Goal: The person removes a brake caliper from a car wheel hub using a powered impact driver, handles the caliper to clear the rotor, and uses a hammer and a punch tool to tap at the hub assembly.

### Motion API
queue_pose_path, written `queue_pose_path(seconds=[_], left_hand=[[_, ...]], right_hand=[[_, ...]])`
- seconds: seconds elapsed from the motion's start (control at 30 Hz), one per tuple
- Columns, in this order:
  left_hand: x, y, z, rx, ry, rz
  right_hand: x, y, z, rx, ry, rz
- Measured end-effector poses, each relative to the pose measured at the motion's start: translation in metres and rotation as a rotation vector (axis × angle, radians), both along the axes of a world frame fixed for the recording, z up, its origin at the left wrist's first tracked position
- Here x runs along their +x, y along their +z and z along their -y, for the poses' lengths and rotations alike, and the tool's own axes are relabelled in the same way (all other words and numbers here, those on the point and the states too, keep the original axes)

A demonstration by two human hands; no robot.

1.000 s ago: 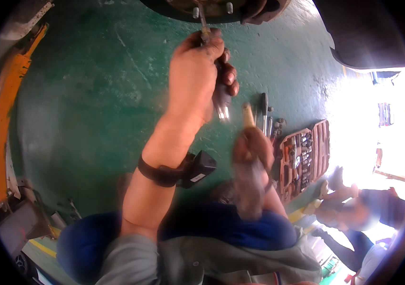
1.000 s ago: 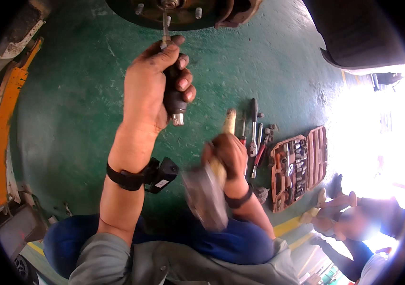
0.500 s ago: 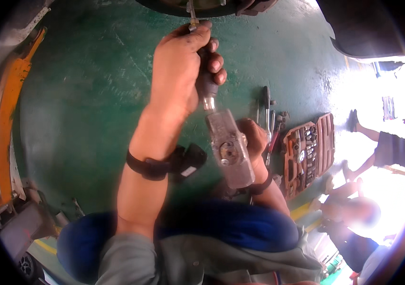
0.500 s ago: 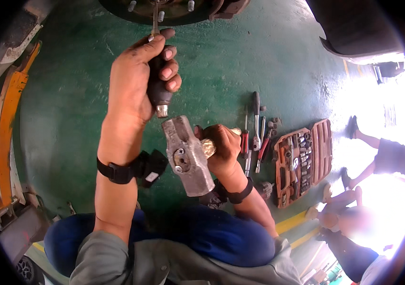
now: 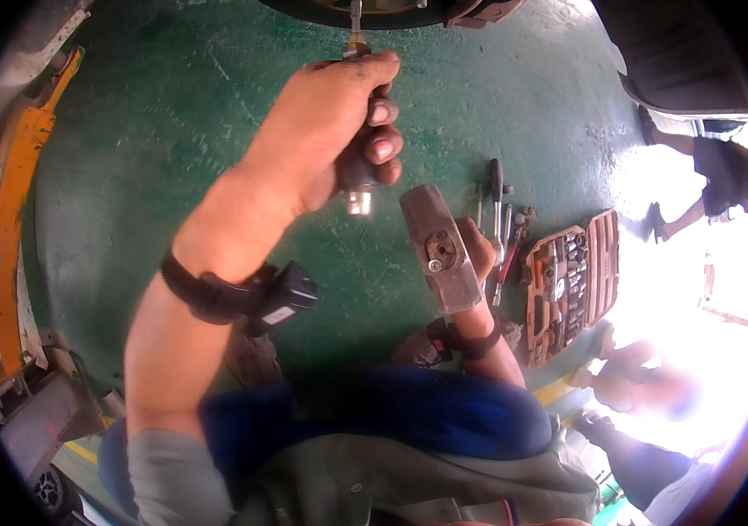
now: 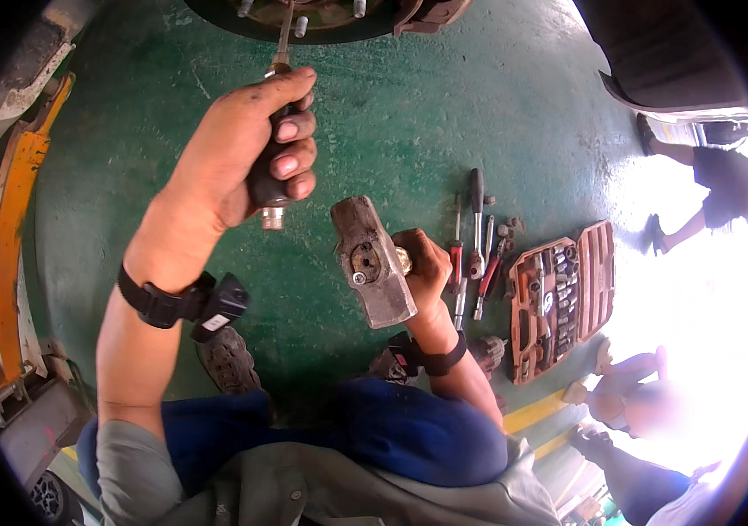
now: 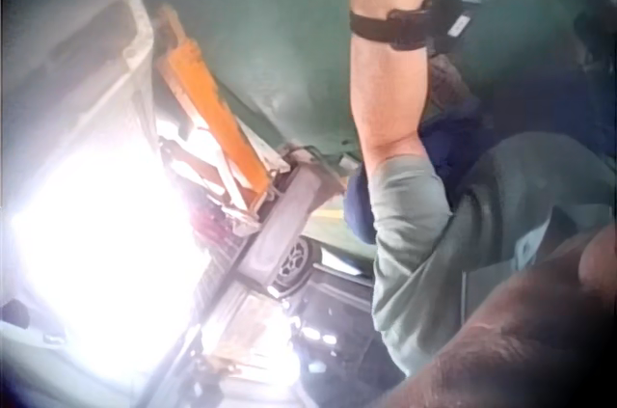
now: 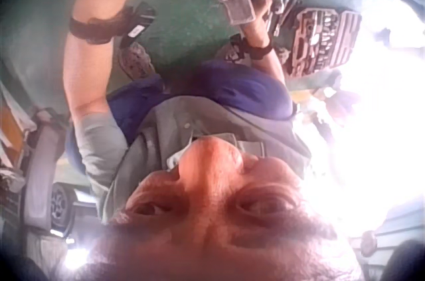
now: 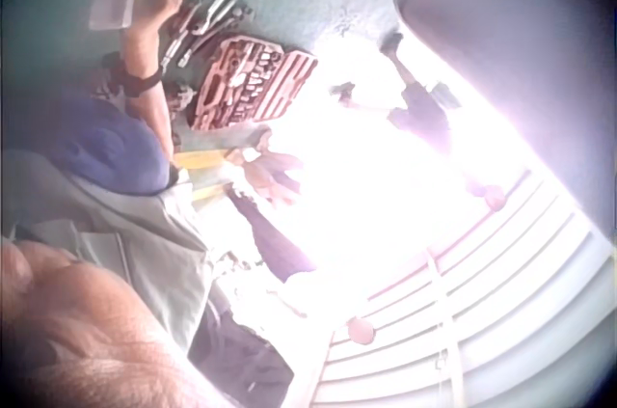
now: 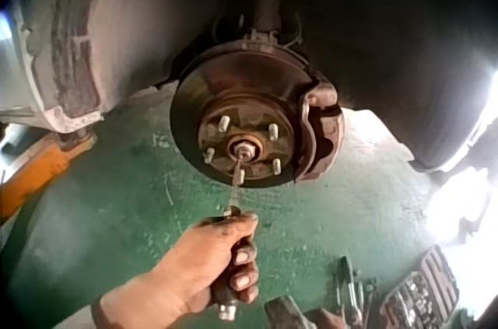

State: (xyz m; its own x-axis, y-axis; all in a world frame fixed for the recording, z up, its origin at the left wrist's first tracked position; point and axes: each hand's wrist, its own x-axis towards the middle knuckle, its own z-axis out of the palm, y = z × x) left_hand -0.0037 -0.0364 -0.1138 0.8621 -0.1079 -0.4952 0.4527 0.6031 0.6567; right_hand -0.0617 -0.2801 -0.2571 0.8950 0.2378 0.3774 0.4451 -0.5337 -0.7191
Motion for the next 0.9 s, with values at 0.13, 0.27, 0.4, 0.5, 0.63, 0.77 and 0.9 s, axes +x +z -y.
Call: queue_pose_path(seconds=[0.13, 0.27, 0.4, 0.5, 0.63, 0.77, 0.9], left_hand=[[0.000, -0.001, -0.014, 0.093, -0.086, -0.014], [0.001, -0.002, -0.024, 0.137, -0.118, -0.013], [0.004, -0.009, -0.036, 0.174, -0.167, 0.005], [0.006, -0.016, -0.064, 0.192, -0.209, 0.006], [0.008, -0.019, -0.125, 0.300, -0.294, 0.020], [-0.015, -0.029, -0.074, 0.223, -0.135, 0.003], [-0.024, -0.039, -0.046, 0.064, -0.086, 0.010]], right_hand=[[0.004, -0.005, -0.004, 0.004, -0.024, 0.051], [0.006, -0.007, -0.004, -0.002, -0.030, 0.060], [0.004, -0.004, -0.004, -0.009, -0.053, 0.055], [0.003, -0.004, -0.003, -0.023, -0.054, 0.071], [0.005, -0.006, -0.002, -0.063, -0.068, 0.064], [0.000, -0.007, -0.005, 0.002, -0.027, -0.011], [0.000, 0.001, -0.012, -0.047, 0.056, 0.058]])
